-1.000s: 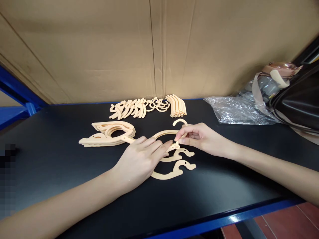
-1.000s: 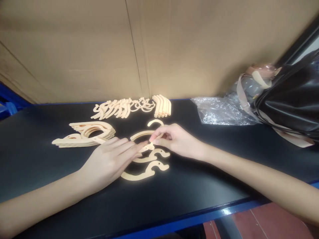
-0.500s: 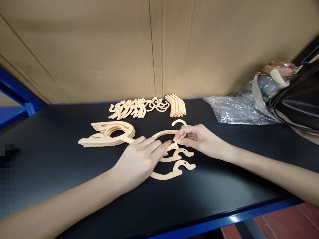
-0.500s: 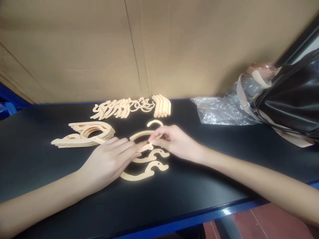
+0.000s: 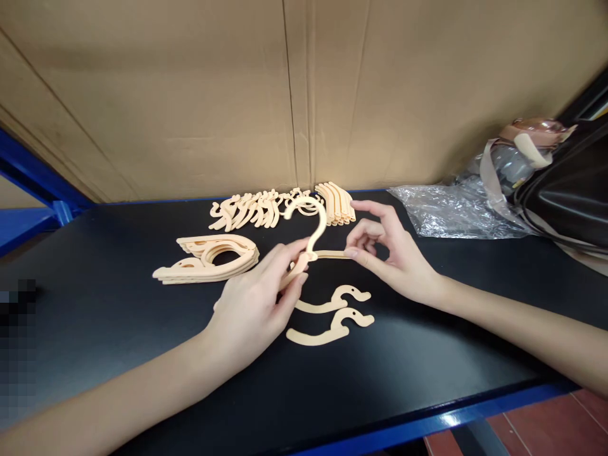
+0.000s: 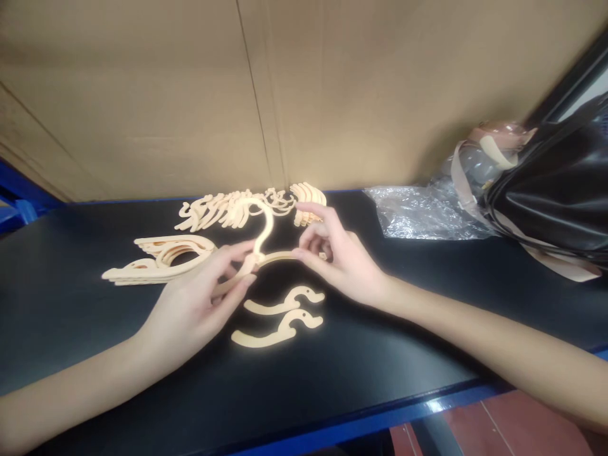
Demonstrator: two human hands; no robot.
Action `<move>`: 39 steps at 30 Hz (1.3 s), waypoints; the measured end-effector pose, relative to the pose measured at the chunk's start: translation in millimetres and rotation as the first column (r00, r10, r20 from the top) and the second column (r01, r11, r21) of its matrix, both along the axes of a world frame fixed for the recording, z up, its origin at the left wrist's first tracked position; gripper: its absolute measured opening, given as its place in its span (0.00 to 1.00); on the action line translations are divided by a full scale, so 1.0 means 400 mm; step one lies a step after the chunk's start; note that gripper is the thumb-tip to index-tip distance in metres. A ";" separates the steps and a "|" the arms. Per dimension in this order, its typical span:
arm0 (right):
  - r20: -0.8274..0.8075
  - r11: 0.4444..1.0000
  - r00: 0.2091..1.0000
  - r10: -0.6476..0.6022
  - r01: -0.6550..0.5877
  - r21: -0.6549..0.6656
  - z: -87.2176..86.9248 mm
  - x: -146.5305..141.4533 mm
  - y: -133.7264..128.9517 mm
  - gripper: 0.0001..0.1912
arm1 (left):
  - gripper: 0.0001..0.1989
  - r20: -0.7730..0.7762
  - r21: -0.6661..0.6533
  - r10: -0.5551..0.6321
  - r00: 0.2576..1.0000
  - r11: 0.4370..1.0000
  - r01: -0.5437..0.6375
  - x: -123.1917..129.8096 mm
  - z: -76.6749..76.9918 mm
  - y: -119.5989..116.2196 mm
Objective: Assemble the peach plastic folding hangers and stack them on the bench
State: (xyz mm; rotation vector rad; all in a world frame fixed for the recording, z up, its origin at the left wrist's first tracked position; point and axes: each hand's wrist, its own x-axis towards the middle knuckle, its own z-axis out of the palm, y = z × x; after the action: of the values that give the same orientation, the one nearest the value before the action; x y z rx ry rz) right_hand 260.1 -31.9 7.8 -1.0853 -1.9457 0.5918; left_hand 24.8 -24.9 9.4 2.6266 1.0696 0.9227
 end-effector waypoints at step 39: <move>0.643 0.883 0.750 -0.156 -0.187 0.432 -0.034 0.000 0.018 0.21 | 0.11 0.398 -0.917 0.350 0.848 0.169 0.360 0.011 0.041 0.036</move>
State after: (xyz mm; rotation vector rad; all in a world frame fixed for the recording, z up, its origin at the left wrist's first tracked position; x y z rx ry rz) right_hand 260.1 -24.6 -5.9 -1.0269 -2.5229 -0.3454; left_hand 29.0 -10.6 25.7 1.0853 0.9466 0.5104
